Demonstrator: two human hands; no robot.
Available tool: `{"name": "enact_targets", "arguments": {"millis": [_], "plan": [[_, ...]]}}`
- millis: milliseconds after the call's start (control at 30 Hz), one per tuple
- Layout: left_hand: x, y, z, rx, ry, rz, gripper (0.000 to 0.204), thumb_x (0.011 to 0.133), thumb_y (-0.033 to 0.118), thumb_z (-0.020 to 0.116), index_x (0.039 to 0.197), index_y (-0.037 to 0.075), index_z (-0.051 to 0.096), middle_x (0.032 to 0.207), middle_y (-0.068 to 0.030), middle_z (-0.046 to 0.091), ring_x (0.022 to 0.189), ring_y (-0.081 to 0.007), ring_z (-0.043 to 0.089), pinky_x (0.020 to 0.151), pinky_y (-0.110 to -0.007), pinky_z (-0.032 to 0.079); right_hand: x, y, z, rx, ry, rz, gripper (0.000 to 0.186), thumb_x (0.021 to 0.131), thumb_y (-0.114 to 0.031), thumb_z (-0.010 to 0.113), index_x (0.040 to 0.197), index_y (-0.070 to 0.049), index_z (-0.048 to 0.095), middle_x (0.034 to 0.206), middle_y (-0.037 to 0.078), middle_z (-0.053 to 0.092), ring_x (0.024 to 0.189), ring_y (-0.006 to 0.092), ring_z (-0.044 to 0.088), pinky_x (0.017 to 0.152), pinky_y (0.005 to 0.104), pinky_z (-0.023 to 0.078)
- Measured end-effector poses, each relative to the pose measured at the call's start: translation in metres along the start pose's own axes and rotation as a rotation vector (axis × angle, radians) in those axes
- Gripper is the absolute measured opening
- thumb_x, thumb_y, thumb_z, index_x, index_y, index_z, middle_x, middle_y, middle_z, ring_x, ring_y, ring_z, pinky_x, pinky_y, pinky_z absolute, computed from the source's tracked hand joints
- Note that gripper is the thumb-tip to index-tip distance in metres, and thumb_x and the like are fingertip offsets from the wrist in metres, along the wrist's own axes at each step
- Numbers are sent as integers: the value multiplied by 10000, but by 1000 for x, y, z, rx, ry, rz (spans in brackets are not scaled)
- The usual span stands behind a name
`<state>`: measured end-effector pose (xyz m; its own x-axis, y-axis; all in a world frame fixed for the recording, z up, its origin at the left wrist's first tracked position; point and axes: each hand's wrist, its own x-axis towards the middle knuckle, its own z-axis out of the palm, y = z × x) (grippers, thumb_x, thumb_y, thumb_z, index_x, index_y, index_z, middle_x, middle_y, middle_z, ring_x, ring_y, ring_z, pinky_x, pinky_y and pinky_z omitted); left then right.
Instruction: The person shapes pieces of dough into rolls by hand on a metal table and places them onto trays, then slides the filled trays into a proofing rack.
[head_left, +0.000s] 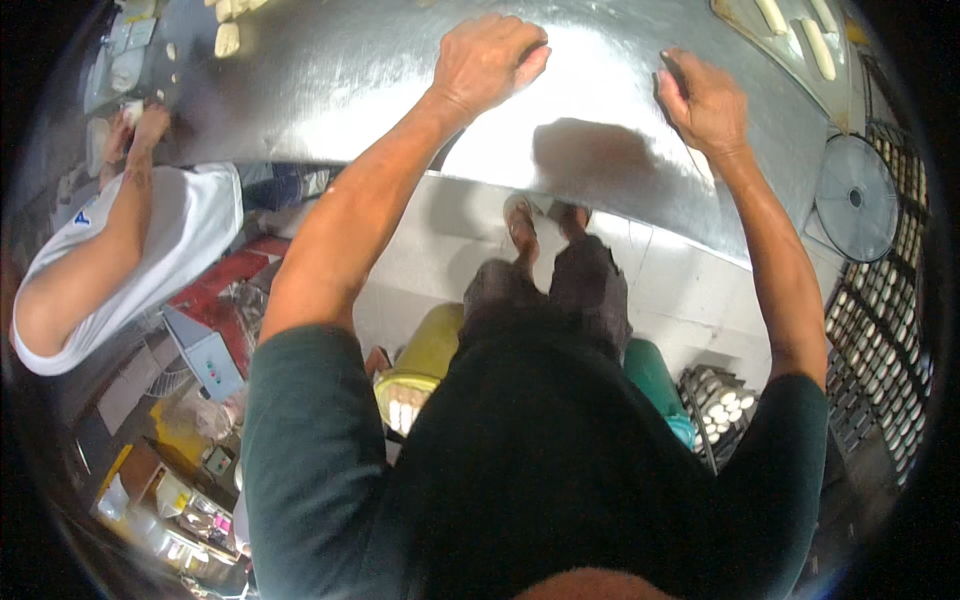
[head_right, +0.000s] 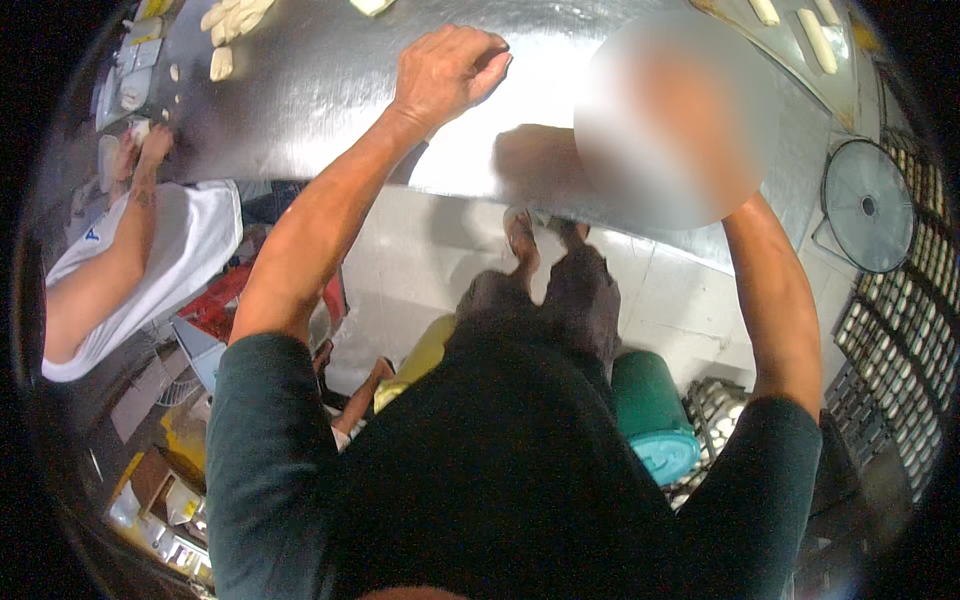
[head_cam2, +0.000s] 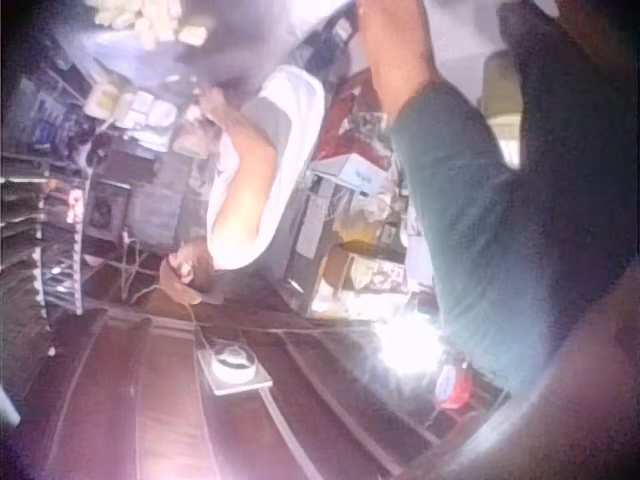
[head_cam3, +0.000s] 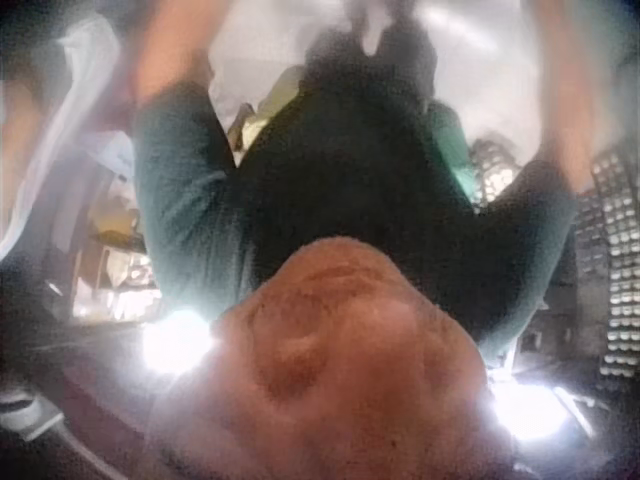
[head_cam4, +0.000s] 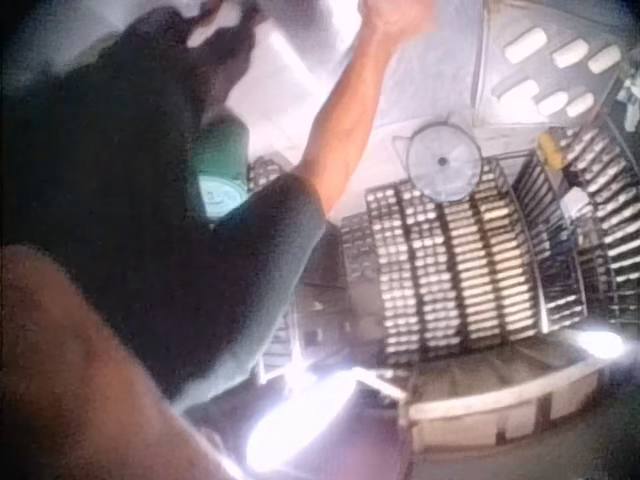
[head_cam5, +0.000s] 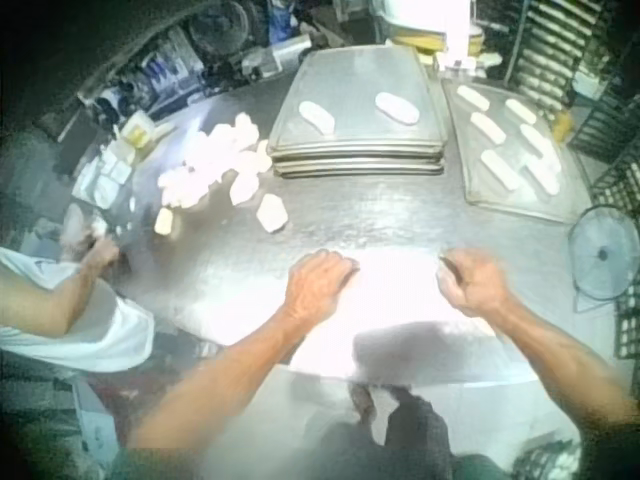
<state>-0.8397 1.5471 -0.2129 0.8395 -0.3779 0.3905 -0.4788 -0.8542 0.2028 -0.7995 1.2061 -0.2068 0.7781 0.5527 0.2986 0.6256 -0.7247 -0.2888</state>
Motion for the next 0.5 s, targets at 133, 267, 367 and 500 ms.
{"name": "enact_targets", "arguments": {"millis": [133,267,367,500], "plan": [[-2,20,-1,107,22,-86,417,923,454,730,1175,123,708,1000,-79,728,964,-278,684,817,-457,562,5,-9,-3,-133,61,9,445,962,-434,664,1272,-114,664,1016,142,734,972,360,694,882,466,543],[-36,38,-29,123,23,-135,547,885,493,766,1158,22,707,1091,-145,705,1058,-301,653,853,-434,555,-32,-33,-31,-247,78,-82,467,965,-450,657,1150,-25,707,1140,155,709,1056,343,670,895,474,525],[-40,25,-23,-42,-292,-373,419,870,494,766,917,77,758,910,-110,716,879,-293,688,766,-441,572,-38,-26,-27,-80,-289,302,378,957,-410,651,916,-43,729,891,123,706,903,337,678,812,460,523],[-20,7,1,-47,31,-91,311,880,428,720,794,129,717,779,-68,660,799,-283,670,690,-463,543,-19,-17,-3,-22,40,62,349,936,-397,657,786,-82,654,782,123,656,784,341,629,702,483,486]]}}
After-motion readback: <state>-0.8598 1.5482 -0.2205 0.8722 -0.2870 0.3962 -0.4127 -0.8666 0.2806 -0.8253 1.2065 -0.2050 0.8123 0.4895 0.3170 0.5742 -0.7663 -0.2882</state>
